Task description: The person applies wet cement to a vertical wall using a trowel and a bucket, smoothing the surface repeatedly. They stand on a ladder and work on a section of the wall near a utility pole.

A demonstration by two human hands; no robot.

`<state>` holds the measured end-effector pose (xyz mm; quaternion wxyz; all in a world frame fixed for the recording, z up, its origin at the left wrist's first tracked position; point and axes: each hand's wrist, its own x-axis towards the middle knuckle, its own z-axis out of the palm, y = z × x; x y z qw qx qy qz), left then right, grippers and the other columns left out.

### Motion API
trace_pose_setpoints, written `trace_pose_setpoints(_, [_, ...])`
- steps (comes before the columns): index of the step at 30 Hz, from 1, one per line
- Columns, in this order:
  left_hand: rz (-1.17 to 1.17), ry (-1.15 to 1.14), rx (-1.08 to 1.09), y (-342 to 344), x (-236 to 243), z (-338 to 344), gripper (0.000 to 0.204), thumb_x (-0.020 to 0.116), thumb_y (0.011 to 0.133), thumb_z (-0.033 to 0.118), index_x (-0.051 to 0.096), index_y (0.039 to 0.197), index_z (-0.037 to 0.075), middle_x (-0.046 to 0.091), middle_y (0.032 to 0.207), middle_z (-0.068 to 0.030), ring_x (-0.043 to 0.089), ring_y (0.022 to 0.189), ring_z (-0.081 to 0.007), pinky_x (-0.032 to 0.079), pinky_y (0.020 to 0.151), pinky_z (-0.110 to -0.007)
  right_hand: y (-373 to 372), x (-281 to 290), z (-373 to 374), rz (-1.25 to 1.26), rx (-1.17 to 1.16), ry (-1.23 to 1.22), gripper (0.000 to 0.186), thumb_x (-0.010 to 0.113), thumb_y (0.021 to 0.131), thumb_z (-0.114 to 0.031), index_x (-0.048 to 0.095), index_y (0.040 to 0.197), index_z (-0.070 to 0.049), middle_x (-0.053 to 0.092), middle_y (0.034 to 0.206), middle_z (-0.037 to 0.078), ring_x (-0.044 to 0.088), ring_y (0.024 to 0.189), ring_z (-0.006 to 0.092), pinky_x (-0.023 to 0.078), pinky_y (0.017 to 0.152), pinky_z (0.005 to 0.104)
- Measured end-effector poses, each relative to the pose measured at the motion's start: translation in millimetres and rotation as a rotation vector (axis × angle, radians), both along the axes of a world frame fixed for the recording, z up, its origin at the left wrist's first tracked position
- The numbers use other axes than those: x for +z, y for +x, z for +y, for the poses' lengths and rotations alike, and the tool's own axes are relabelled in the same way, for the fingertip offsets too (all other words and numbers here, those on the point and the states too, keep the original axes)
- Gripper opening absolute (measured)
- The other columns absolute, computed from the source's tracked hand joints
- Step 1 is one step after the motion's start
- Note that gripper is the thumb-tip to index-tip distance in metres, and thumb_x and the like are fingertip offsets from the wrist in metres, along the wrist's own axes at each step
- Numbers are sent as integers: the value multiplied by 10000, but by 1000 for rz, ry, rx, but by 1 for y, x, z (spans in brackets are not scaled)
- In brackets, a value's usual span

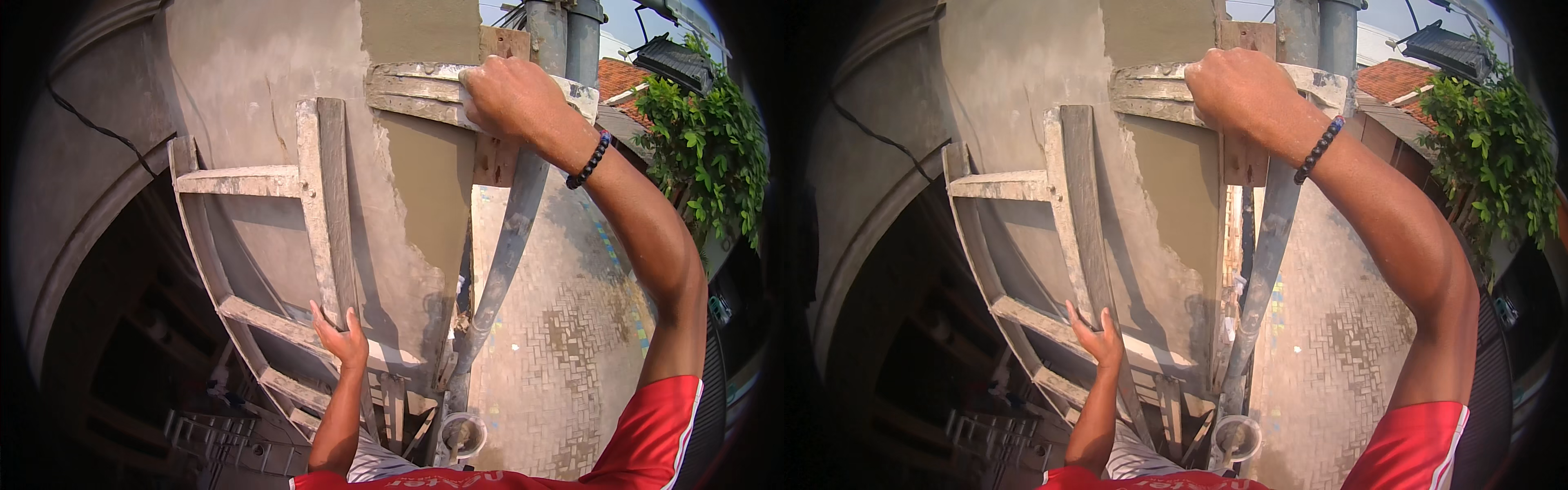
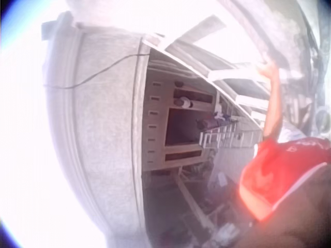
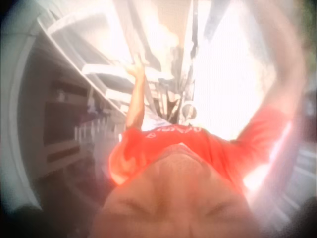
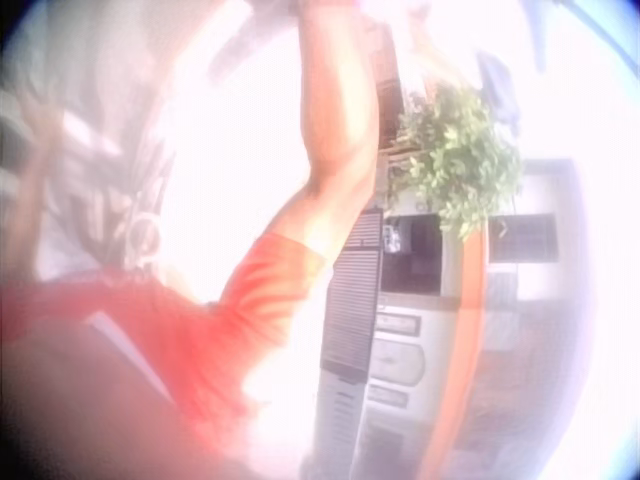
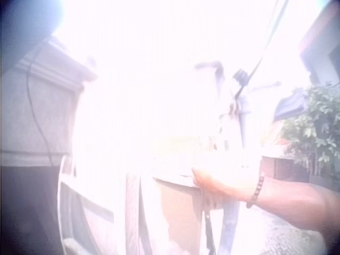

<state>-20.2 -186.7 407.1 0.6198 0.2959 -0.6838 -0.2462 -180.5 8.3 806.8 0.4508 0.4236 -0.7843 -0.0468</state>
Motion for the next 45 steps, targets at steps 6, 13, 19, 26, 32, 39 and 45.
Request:
trace_pose_setpoints(6, [83,94,-63,0,-3,1,795,712,839,131,283,1480,-64,369,1472,-295,364,1370,-426,282,1135,-472,-1,-176,12,-219,200,308,327,584,814,-67,614,1081,120,681,806,233,707,707,304,569,552,396])
trace_pose_setpoints(13, [-15,42,-26,-3,4,0,794,699,843,142,279,1489,-50,368,1486,-274,359,1371,-424,267,1143,-464,-2,-330,45,-499,183,566,246,604,784,-81,684,976,50,701,821,168,704,718,276,566,584,367])
trace_pose_setpoints(19, [-85,7,33,-1,3,3,779,674,862,157,266,1487,-67,340,1498,-284,347,1377,-430,251,1150,-470,3,-216,63,-462,442,50,133,586,799,-78,654,859,20,647,690,175,694,668,337,551,584,444])
trace_pose_setpoints(26, [-79,-90,-19,-4,5,-2,723,637,914,165,262,1482,-79,318,1508,-293,329,1400,-415,250,1156,-452,-8,-61,48,40,274,-211,155,622,858,-102,718,786,-4,689,742,210,720,720,285,590,622,378])
trace_pose_setpoints(32, [-118,-92,22,1,0,-3,735,627,928,187,233,1493,-69,314,1510,-292,326,1399,-408,237,1161,-439,-6,-184,22,-332,284,-4,113,634,798,-60,713,843,7,703,840,168,723,813,280,598,661,390])
trace_pose_setpoints(39, [-125,-89,34,-1,-1,-3,736,627,929,195,232,1491,-70,309,1509,-296,327,1397,-414,245,1157,-446,-12,-370,12,-434,242,70,105,647,765,-116,739,774,-66,693,752,104,702,786,250,576,607,357])
trace_pose_setpoints(45, [-125,-97,47,-4,3,1,733,624,928,205,240,1493,-61,334,1493,-299,342,1388,-415,263,1150,-447,-13,-505,30,-780,187,339,123,638,775,-132,743,767,-67,710,778,119,710,807,270,574,640,392])
